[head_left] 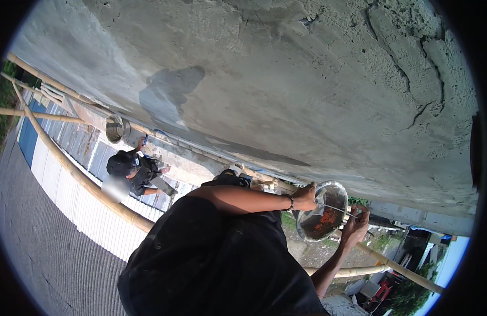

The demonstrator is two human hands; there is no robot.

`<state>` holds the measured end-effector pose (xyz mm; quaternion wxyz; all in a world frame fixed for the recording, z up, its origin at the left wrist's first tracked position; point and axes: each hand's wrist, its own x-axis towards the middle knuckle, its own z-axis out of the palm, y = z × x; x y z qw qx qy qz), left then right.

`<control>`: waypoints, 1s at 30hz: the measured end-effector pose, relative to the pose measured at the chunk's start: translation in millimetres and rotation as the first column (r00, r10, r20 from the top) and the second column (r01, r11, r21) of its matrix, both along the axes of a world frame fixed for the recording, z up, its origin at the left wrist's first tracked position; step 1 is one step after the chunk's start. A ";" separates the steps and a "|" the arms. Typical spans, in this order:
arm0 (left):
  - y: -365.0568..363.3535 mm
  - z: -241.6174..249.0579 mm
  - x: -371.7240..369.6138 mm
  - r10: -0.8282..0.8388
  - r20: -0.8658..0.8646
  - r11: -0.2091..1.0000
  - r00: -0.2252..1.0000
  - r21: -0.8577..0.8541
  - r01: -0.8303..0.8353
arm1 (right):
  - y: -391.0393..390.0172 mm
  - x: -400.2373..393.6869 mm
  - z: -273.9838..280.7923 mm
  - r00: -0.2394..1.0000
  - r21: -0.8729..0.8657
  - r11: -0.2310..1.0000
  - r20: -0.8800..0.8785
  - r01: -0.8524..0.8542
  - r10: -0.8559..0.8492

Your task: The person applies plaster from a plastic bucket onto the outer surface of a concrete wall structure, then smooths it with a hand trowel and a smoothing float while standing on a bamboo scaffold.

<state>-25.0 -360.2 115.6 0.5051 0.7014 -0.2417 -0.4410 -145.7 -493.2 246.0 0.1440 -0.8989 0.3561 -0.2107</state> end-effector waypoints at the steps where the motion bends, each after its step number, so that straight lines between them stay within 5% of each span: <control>1: 2.7 5.6 7.7 -0.072 -0.014 0.995 0.997 -0.073 0.070 | -6.1 -7.6 -2.5 0.997 0.035 0.999 0.070 -0.016 0.014; 4: 2.4 -8.6 0.8 -0.132 0.103 0.963 0.986 -0.221 0.152 | -28.9 -27.4 -0.2 0.986 -0.098 0.995 0.159 -0.028 0.043; 6: 19.3 -39.0 -7.8 0.022 0.376 0.939 0.926 -0.325 0.110 | -48.2 -43.1 3.2 0.987 -0.072 0.988 0.087 0.140 -0.133; 8: 84.9 10.6 32.8 -0.216 0.191 0.968 0.957 -0.083 0.235 | -66.8 -55.1 -4.0 0.974 -0.134 0.980 0.187 0.150 -0.124; 10: 148.0 3.6 46.2 -0.022 0.402 0.999 0.915 -0.014 0.030 | -78.1 -65.0 -2.6 0.965 -0.071 0.967 0.123 0.243 -0.233; 13: 252.5 -0.8 63.3 0.094 0.483 0.958 0.871 0.195 -0.212 | -97.2 -75.0 -23.7 0.955 -0.058 0.989 0.273 0.138 -0.117; 16: 365.9 -63.2 47.8 0.001 0.588 0.834 0.809 0.446 -0.325 | -99.7 -78.6 -23.8 0.950 -0.086 0.952 0.138 0.292 -0.279; 17: 391.1 -53.1 42.7 0.063 0.600 0.854 0.798 0.382 -0.354 | -101.0 -80.0 -28.1 0.938 -0.084 0.937 0.099 0.339 -0.331; 18: 412.5 -44.1 34.8 0.157 0.469 0.732 0.869 0.536 -0.421 | -102.3 -84.2 -33.7 0.920 -0.084 0.917 0.061 0.390 -0.386; 19: 454.4 -85.9 13.8 0.106 0.492 0.771 0.864 0.508 -0.384 | -111.3 -93.0 -39.5 0.925 -0.158 0.914 -0.014 0.373 -0.380; 22: 503.1 -72.2 -45.1 -0.035 0.311 0.508 0.950 0.824 -0.251 | -117.1 -108.6 -60.6 0.911 -0.139 0.905 -0.041 0.402 -0.411; 24: 531.2 -73.0 -81.7 -0.065 0.148 0.411 0.987 0.905 -0.109 | -122.1 -122.4 -78.7 0.906 -0.107 0.903 -0.038 0.415 -0.421; 26: 551.3 -75.9 -111.3 -0.192 0.173 0.301 0.966 0.947 -0.110 | -119.3 -135.1 -91.4 0.915 -0.114 0.914 -0.062 0.390 -0.399; 30: 556.0 -87.7 -132.5 -0.086 0.508 0.435 0.857 0.793 -0.427 | -114.7 -153.4 -125.0 0.910 0.095 0.905 -0.048 0.415 -0.413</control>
